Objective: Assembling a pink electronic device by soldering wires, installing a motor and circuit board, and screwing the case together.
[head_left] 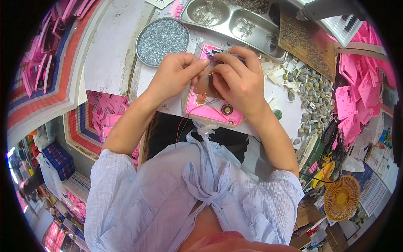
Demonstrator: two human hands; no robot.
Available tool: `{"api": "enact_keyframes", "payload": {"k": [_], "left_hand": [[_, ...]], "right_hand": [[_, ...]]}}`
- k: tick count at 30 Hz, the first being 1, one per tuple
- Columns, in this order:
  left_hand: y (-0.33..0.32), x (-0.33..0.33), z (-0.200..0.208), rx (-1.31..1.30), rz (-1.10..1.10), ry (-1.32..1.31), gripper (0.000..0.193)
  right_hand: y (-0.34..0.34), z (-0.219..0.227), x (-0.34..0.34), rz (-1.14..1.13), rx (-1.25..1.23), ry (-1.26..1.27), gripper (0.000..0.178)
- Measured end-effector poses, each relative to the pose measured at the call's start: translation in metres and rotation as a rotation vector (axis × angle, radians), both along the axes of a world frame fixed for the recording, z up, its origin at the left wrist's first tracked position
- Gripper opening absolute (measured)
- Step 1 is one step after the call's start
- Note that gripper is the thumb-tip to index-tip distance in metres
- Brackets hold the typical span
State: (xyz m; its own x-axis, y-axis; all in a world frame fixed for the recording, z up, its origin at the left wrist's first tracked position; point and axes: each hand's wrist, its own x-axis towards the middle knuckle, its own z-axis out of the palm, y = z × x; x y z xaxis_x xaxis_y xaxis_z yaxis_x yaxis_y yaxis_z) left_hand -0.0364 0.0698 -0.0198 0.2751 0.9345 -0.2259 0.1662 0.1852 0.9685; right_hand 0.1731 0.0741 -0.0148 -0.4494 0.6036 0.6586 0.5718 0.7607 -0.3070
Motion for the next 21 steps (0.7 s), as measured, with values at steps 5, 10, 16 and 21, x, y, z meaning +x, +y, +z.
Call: {"api": "enact_keyframes", "payload": {"k": [5,10,16,21], "left_hand": [[0.003,-0.003,-0.009,0.103,0.043,0.013,0.039],[-0.001,-0.017,-0.009,0.508,0.056,0.67,0.028],[-0.004,0.006,0.013,0.826,0.157,0.563,0.014],[-0.009,0.053,0.028,0.813,-0.128,0.258,0.021]], "right_hand": [[0.002,0.0,0.006,0.016,0.015,-0.004,0.023],[-0.008,0.003,0.031,-0.072,-0.047,-0.023,0.022],[-0.031,-0.006,0.051,-0.204,-0.177,0.075,0.019],[-0.026,-0.009,0.045,-0.179,-0.254,0.227,0.016]]}}
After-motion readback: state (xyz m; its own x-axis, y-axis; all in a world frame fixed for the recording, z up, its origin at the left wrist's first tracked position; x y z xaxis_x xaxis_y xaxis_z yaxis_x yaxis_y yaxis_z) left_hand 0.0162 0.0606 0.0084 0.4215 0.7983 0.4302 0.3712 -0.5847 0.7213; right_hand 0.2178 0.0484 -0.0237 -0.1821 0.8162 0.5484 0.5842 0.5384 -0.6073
